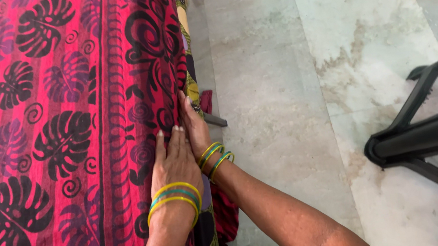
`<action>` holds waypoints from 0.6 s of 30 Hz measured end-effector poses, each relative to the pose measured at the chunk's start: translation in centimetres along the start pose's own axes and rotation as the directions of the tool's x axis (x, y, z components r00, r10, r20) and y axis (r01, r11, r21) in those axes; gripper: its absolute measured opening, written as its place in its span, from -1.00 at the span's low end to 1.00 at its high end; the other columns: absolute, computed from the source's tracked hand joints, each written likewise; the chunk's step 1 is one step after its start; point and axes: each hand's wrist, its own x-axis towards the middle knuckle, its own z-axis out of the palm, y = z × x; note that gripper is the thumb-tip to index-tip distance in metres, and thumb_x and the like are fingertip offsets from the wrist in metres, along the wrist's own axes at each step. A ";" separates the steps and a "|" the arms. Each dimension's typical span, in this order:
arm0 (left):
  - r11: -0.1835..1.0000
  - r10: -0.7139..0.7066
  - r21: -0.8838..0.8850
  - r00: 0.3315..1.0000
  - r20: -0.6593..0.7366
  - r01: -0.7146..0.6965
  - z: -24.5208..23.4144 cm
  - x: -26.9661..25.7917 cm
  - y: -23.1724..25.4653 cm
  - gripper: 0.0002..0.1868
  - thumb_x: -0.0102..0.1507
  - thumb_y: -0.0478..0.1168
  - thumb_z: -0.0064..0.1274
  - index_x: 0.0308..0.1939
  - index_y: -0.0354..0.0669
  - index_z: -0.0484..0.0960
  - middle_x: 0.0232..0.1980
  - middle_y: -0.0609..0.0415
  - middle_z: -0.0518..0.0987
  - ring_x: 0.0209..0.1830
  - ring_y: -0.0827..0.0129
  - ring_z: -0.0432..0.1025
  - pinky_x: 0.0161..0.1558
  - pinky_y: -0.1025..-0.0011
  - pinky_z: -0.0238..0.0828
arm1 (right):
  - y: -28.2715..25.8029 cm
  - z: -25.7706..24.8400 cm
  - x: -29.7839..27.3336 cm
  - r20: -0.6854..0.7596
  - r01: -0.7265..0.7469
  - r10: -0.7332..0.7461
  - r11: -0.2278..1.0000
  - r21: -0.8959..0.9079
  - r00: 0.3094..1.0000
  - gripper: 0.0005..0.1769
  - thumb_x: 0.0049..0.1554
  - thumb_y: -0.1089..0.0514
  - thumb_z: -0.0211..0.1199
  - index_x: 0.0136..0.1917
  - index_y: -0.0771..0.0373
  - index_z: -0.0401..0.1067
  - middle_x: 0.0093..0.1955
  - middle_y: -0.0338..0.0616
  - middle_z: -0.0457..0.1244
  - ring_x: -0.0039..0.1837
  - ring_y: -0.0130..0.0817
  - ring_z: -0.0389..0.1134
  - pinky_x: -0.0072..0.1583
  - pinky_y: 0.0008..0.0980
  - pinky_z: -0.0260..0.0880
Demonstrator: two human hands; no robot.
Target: The person smooths a red patterned bed sheet on a bed by hand, pressing and adjusting the fabric along the edges and center to remove wrinkles. The sheet remains on the bed throughout the clip.
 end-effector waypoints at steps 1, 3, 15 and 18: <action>1.000 -0.001 0.004 1.000 0.000 0.001 -0.3 -0.1 -0.1 -0.38 0.28 -0.09 -0.29 0.36 -0.39 0.36 0.49 -0.14 0.28 0.56 0.14 0.01 0.48 -0.01 -0.34 | -0.2 0.1 0.3 0.008 0.004 -0.005 1.000 0.011 1.000 -0.10 0.35 -0.32 -0.18 0.68 0.30 -0.23 0.76 -0.05 -0.25 0.74 -0.30 -0.27 0.64 -0.30 -0.30; 1.000 0.004 0.007 1.000 0.000 -0.004 -0.7 -0.3 0.0 -0.36 0.28 -0.09 -0.29 0.38 -0.39 0.34 0.48 -0.14 0.28 0.55 0.14 0.01 0.47 -0.02 -0.35 | -0.8 0.2 0.0 -0.008 -0.076 0.077 0.993 0.091 0.997 -0.12 0.33 -0.31 -0.19 0.68 0.25 -0.22 0.75 -0.08 -0.24 0.72 -0.29 -0.23 0.62 -0.29 -0.26; 0.999 -0.032 0.015 0.997 0.064 0.031 -1.4 0.4 -0.5 -0.46 0.29 -0.10 -0.25 0.23 -0.35 0.51 0.49 -0.25 0.26 0.64 -0.01 -0.07 0.47 -0.09 -0.42 | 1.7 -1.2 0.7 0.073 0.183 -0.171 0.815 -0.549 0.982 -0.28 0.41 -0.07 -0.26 0.69 0.33 -0.25 0.75 0.03 -0.20 0.73 -0.26 -0.22 0.62 -0.36 -0.26; 0.998 -0.068 0.001 0.997 0.021 0.068 -1.4 0.6 -0.4 -0.42 0.27 -0.10 -0.25 0.28 -0.37 0.48 0.47 -0.21 0.28 0.57 0.05 -0.03 0.48 -0.04 -0.41 | 3.0 -2.8 0.9 0.158 0.281 -0.235 0.724 -0.630 0.959 -0.30 0.44 -0.06 -0.31 0.68 0.39 -0.24 0.74 0.10 -0.19 0.74 -0.21 -0.20 0.64 -0.34 -0.24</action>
